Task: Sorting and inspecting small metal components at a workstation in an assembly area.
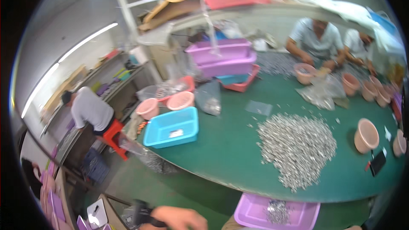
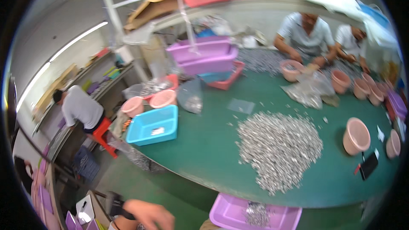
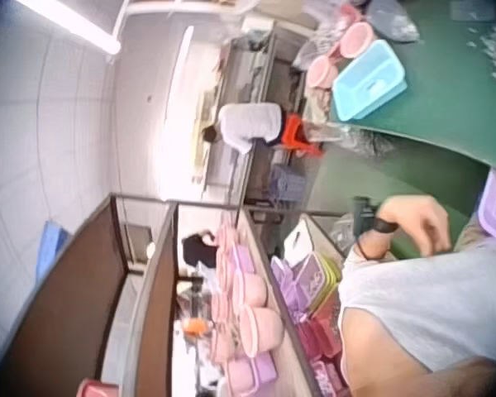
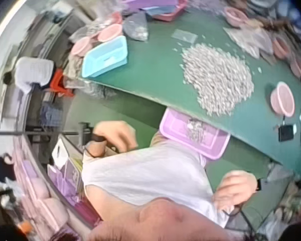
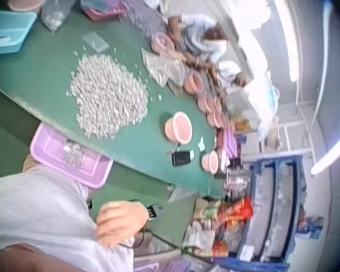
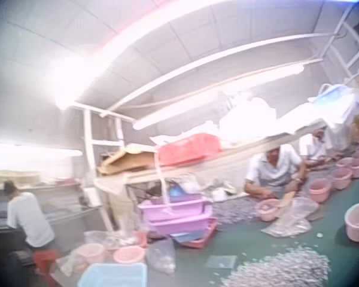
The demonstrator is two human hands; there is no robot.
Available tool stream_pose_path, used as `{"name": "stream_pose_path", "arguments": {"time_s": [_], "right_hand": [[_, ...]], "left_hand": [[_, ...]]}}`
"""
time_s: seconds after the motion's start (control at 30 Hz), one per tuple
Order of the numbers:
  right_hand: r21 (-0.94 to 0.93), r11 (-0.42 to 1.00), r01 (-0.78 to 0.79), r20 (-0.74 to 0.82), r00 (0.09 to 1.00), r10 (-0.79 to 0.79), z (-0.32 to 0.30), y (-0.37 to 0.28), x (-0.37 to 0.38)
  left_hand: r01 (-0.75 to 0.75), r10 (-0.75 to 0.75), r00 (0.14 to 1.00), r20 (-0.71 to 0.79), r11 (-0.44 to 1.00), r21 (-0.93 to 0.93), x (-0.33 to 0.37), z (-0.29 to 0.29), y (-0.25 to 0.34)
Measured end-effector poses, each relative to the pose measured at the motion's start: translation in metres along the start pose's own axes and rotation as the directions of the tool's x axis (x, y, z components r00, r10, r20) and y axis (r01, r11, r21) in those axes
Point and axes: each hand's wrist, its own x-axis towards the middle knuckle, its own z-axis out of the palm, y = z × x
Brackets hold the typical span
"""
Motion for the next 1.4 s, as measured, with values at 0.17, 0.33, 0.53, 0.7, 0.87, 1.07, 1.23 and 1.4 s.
{"name": "stream_pose_path", "arguments": {"time_s": [0.17,0.33,0.53,0.7,0.87,1.07,1.23,1.4], "right_hand": [[0.261,0.958,-0.117,-0.254,0.95,0.185,0.037,0.039,-0.053],[0.401,0.909,-0.11,-0.444,0.845,0.298,0.043,0.046,-0.06],[0.451,0.866,-0.218,-0.524,0.721,0.454,0.042,0.047,-0.053],[0.486,0.83,-0.274,-0.479,0.711,0.515,0.05,0.06,-0.058],[0.623,0.685,-0.377,-0.346,0.653,0.674,0.061,0.077,-0.066],[0.478,0.774,-0.416,-0.396,0.684,0.612,0.037,0.077,-0.019],[-0.291,0.941,-0.172,-0.326,0.943,0.072,-0.01,0.064,0.05],[-0.669,0.711,-0.215,-0.262,0.964,0.045,-0.017,0.049,0.089]], "left_hand": [[0.275,-0.262,0.943,-0.206,0.961,0.035,0.006,0.019,0.007],[0.602,-0.498,0.695,-0.518,0.798,0.04,-0.007,0.018,-0.031],[0.947,-0.52,0.192,-0.832,0.321,0.018,-0.017,0.002,-0.107],[0.991,-0.499,0.001,-0.866,0.116,-0.066,-0.026,0.007,-0.142],[0.994,-0.488,-0.063,-0.871,0.045,-0.097,-0.019,0.005,-0.156],[0.985,-0.444,-0.121,-0.888,-0.164,-0.053,-0.005,-0.003,-0.169],[0.961,-0.397,-0.186,-0.899,-0.265,-0.082,0.004,-0.002,-0.167],[0.955,-0.385,-0.196,-0.902,-0.286,-0.085,0.022,0.002,-0.17]]}}
